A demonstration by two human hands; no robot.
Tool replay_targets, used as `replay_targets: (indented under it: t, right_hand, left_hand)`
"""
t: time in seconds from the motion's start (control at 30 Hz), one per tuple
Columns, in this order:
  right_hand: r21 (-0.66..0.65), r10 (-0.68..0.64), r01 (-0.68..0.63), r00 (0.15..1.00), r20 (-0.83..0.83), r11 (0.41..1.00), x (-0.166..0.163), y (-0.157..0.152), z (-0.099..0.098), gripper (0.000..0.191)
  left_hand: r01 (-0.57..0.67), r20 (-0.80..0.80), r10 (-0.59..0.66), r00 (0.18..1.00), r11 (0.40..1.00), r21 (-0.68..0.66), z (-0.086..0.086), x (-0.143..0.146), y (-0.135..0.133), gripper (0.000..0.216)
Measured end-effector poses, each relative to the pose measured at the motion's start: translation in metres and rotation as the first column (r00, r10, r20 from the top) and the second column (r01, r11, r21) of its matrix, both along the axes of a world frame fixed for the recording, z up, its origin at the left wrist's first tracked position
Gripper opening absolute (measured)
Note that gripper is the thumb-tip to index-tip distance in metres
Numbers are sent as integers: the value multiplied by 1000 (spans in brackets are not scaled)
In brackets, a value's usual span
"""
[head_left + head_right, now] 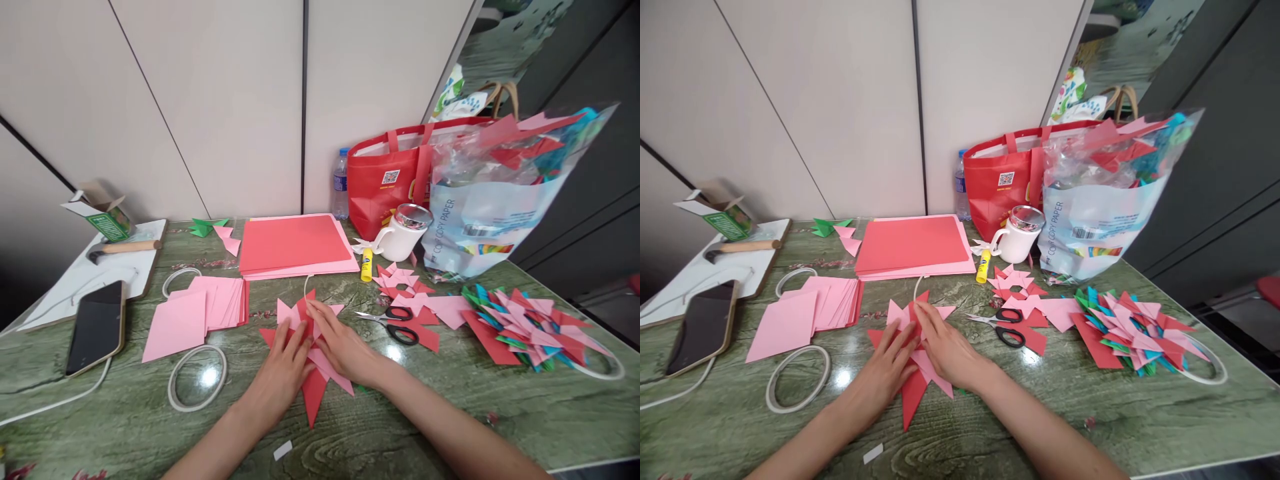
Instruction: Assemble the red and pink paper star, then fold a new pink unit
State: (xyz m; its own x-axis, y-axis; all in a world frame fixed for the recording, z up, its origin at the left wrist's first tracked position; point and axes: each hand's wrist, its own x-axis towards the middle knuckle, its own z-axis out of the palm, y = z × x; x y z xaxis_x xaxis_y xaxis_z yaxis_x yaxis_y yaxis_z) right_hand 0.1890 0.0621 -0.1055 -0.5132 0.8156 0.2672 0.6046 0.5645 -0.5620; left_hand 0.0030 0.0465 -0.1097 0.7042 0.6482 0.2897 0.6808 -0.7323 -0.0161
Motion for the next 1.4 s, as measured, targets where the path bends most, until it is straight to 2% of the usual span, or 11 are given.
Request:
replay_targets:
  t: [0.13, 0.23, 0.3, 0.33, 0.43, 0.53, 0.6, 0.7, 1.07, 1.23, 1.4]
  right_hand:
    - [-34, 21, -23, 998, -62, 999, 2, -1, 4, 68]
    - [-62, 30, -48, 966, -255, 997, 3, 0, 8, 59]
    - [-129, -21, -48, 872, -489, 990, 2, 1, 10, 51]
    - [-196, -79, -55, 783, -617, 979, 2, 3, 12, 46]
    - [-464, -337, -194, 461, -821, 864, 5, 7, 16, 34]
    - [-636, -538, -374, 339, -771, 675, 13, 12, 17, 28]
    - [-690, -610, -432, 330, -720, 581, 18, 14, 16, 23]
    - [-746, -672, -415, 340, -658, 521, 21, 13, 14, 17]
    - [-791, -673, -215, 427, -604, 573, 15, 7, 16, 27]
    - [-807, -688, -162, 445, -574, 568, 13, 8, 17, 31]
    - [-803, -674, -103, 488, -555, 587, 9, 7, 16, 32]
  left_hand:
    - [33, -24, -32, 999, 999, 16, 2, 2, 0, 33]
    - [43, -22, -42, 999, 999, 32, 2, 2, -1, 32]
    - [36, -6, -36, 999, 998, 49, 2, 2, -2, 32]
    - [34, 1, -34, 999, 998, 55, 2, 3, -2, 32]
    - [29, 3, -29, 1000, 998, 48, 3, 4, -2, 32]
    - [21, -13, -21, 1000, 999, 25, 3, 4, -2, 33]
    - [16, -35, -15, 999, 1000, 17, 4, 3, -1, 33]
    - [12, -62, -11, 998, 1000, 9, 3, 3, 0, 33]
    - [43, -11, -44, 999, 998, -42, 9, 3, -1, 25]
    - [-50, 131, 71, 989, 986, -157, 12, 3, -2, 27]
    - [-87, 127, 107, 986, 984, -156, 10, 3, -3, 34]
